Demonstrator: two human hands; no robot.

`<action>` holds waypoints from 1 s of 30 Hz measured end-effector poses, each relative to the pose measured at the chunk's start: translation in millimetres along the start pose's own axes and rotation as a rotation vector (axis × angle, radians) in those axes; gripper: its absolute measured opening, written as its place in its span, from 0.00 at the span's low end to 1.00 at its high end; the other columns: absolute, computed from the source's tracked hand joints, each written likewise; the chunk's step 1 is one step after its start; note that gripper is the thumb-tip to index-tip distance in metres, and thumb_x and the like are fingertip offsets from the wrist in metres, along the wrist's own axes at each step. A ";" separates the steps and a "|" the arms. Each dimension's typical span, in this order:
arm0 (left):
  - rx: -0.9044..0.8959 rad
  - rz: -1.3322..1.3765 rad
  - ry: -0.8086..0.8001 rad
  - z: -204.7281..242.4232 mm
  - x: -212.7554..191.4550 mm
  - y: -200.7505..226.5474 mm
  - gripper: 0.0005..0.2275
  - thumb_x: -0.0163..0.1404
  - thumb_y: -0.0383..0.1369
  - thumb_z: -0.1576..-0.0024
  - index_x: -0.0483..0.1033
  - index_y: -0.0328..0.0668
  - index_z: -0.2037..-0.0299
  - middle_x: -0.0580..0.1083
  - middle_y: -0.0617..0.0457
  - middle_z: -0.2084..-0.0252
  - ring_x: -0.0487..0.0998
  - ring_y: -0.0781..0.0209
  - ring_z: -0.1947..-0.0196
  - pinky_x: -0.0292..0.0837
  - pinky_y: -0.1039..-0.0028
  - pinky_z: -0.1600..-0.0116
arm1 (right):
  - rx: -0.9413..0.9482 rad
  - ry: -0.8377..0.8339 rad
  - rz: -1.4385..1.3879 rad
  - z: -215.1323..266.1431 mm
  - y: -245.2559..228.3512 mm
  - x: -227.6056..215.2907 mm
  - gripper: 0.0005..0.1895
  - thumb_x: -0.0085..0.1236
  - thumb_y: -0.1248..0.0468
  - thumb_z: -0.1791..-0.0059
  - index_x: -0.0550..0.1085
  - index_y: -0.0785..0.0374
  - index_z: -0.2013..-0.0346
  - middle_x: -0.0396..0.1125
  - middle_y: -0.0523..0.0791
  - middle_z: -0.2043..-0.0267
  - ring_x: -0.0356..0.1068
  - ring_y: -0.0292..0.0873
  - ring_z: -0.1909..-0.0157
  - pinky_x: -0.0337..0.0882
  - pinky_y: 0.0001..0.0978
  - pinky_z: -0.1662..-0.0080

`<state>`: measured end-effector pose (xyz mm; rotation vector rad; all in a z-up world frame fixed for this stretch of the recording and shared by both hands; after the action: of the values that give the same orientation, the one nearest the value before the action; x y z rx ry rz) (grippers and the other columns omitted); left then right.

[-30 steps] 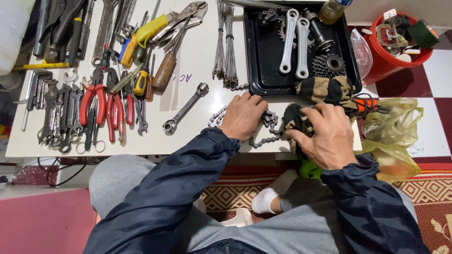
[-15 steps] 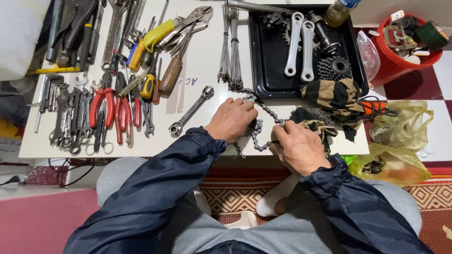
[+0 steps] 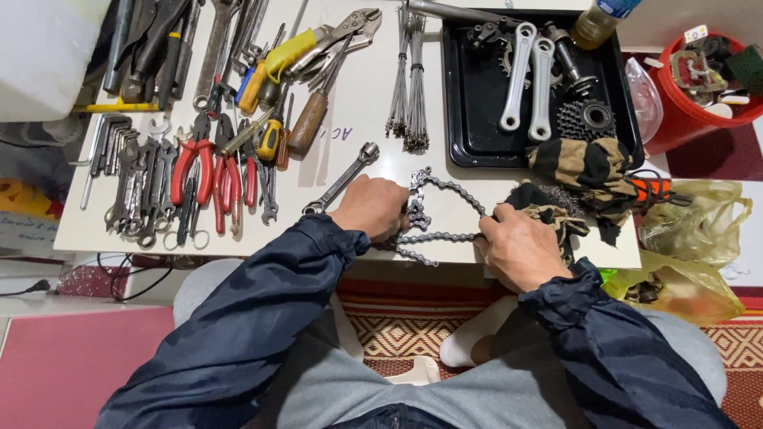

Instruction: The person is cleaning a bicycle chain by wiping it with a cloth on a workbench.

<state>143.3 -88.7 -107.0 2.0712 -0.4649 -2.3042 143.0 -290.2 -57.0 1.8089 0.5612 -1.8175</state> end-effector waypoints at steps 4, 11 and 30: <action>-0.055 0.039 -0.013 8.2 -0.3 -13.7 0.11 0.60 0.44 0.48 0.80 0.48 0.66 0.79 0.51 0.70 0.81 0.47 0.64 0.70 0.58 0.53 | 0.010 0.013 0.016 -0.4 1.2 -3.5 0.09 0.61 0.50 0.56 0.74 0.48 0.69 0.64 0.39 0.64 0.74 0.48 0.64 0.77 0.41 0.63; -0.131 0.014 0.012 27.4 -40.0 -17.6 0.13 0.59 0.46 0.47 0.81 0.47 0.63 0.79 0.50 0.69 0.82 0.48 0.64 0.73 0.58 0.54 | 0.046 0.035 0.022 0.1 1.1 -7.4 0.08 0.56 0.53 0.55 0.74 0.53 0.71 0.65 0.43 0.68 0.75 0.52 0.68 0.77 0.45 0.64; -0.193 0.139 0.386 20.7 -51.9 -46.3 0.06 0.52 0.34 0.43 0.70 0.47 0.59 0.71 0.51 0.70 0.81 0.45 0.68 0.79 0.53 0.63 | -0.016 0.018 -0.053 -10.5 -14.0 -7.6 0.09 0.60 0.52 0.53 0.75 0.46 0.60 0.66 0.40 0.57 0.77 0.52 0.61 0.80 0.47 0.60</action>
<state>138.4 -29.5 -65.3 2.2291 -0.3424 -1.7382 142.5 -272.3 -50.7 1.8179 0.6350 -1.8278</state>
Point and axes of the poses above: each hand's wrist, its own z-axis away from the middle knuckle, its own x-axis out of the palm, y = z × x, the point moved 9 cm from there along -z, towards the middle knuckle
